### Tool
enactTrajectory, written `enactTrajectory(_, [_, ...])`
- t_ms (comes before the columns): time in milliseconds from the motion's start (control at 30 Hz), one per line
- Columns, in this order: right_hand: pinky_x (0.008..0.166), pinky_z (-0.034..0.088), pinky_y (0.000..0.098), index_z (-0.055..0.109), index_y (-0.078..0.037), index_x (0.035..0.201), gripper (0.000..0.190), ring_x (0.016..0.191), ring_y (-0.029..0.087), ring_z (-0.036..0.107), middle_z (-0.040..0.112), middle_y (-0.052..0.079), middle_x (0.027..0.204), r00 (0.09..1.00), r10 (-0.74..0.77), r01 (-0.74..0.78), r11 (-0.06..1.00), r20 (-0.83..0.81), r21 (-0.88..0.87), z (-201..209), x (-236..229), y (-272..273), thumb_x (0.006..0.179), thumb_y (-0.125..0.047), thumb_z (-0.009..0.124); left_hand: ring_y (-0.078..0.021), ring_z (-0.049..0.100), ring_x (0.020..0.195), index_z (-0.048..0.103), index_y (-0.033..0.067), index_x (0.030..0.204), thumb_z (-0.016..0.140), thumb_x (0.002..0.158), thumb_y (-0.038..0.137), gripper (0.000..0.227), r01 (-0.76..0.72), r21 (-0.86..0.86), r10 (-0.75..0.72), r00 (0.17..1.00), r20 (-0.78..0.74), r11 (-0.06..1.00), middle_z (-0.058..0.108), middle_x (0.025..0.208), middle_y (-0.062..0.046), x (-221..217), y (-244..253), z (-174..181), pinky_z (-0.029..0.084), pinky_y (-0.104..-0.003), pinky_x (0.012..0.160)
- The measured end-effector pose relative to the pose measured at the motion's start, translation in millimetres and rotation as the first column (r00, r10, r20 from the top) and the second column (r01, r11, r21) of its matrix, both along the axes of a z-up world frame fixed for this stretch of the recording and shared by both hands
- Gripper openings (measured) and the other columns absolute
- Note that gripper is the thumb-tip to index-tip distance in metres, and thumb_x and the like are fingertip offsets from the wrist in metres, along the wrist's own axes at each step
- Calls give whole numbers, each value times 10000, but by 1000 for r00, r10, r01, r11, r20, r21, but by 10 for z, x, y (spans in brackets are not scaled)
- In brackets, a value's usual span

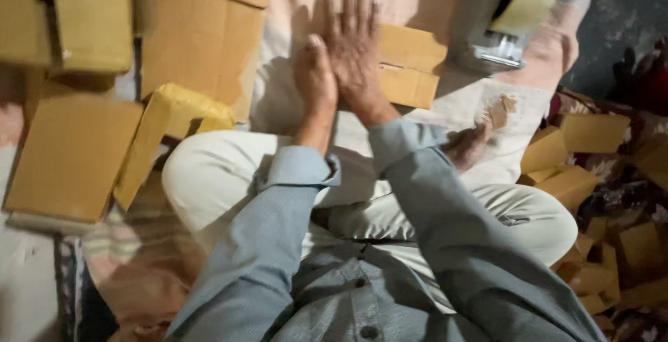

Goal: The person unpacks a smartwatch and its accessories from a white tray, places them into a black product box, then puts the product box into a brown shipping box. They seal the shipping box with tape from a dispenser and set it aside.

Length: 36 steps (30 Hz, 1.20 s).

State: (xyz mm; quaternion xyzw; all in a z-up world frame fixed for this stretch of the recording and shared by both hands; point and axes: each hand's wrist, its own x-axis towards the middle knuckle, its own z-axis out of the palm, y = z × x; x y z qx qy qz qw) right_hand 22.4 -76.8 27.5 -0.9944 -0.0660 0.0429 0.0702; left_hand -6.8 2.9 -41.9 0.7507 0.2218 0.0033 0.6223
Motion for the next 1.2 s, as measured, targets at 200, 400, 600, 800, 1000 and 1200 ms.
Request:
enactTrajectory(200, [1297,34,577,211,-64,1663,777,1596,375,63,133,200,1720,996,-85,85,996,-33,-5,-21,-13,-281,1114,-590,369,-407,597,1156,666,28,1176,301,1107,499,601,141,405,-165,986,25,903,667,1216,-217,-94,7,39,448,-511,1016])
enactTrajectory(400, [1300,35,595,226,-73,1687,723,1607,392,88,182,196,1716,950,-310,305,946,28,112,170,-307,-966,1143,-519,395,-434,591,1132,643,44,1162,327,1085,517,574,212,395,-200,977,-74,894,634,1218,-245,61,-50,284,448,-522,977])
enactTrajectory(600, [1247,102,626,371,-56,1599,685,1535,417,219,352,214,1621,948,-188,178,982,258,59,-161,0,-435,1114,-523,498,-463,639,1024,553,95,1295,357,1056,479,493,204,270,-177,977,-120,941,670,1155,-250,338,-175,553,489,-550,859])
enactTrajectory(800, [1162,229,593,448,-78,1523,605,1427,407,372,472,189,1524,947,-305,289,945,99,155,13,-162,-690,1065,-471,495,-364,634,1211,550,196,1332,475,1137,440,321,66,758,-233,966,115,649,677,1272,-146,291,-116,518,506,-507,1038])
enactTrajectory(1000, [1161,316,562,431,-68,1529,619,1353,458,413,490,217,1467,893,-414,379,903,178,202,227,-348,-926,1062,-462,528,-477,469,1225,609,121,1343,524,1015,534,535,151,879,-461,883,85,453,408,1426,-290,266,-375,702,408,-640,919])
enactTrajectory(1200, [1003,447,502,572,-28,1161,458,1236,456,484,544,239,1290,835,-531,508,845,145,168,75,-371,-755,1028,-465,526,-466,501,1171,609,33,1151,542,1010,622,610,285,844,-386,917,-101,455,450,1423,-325,247,-548,906,438,-584,906])
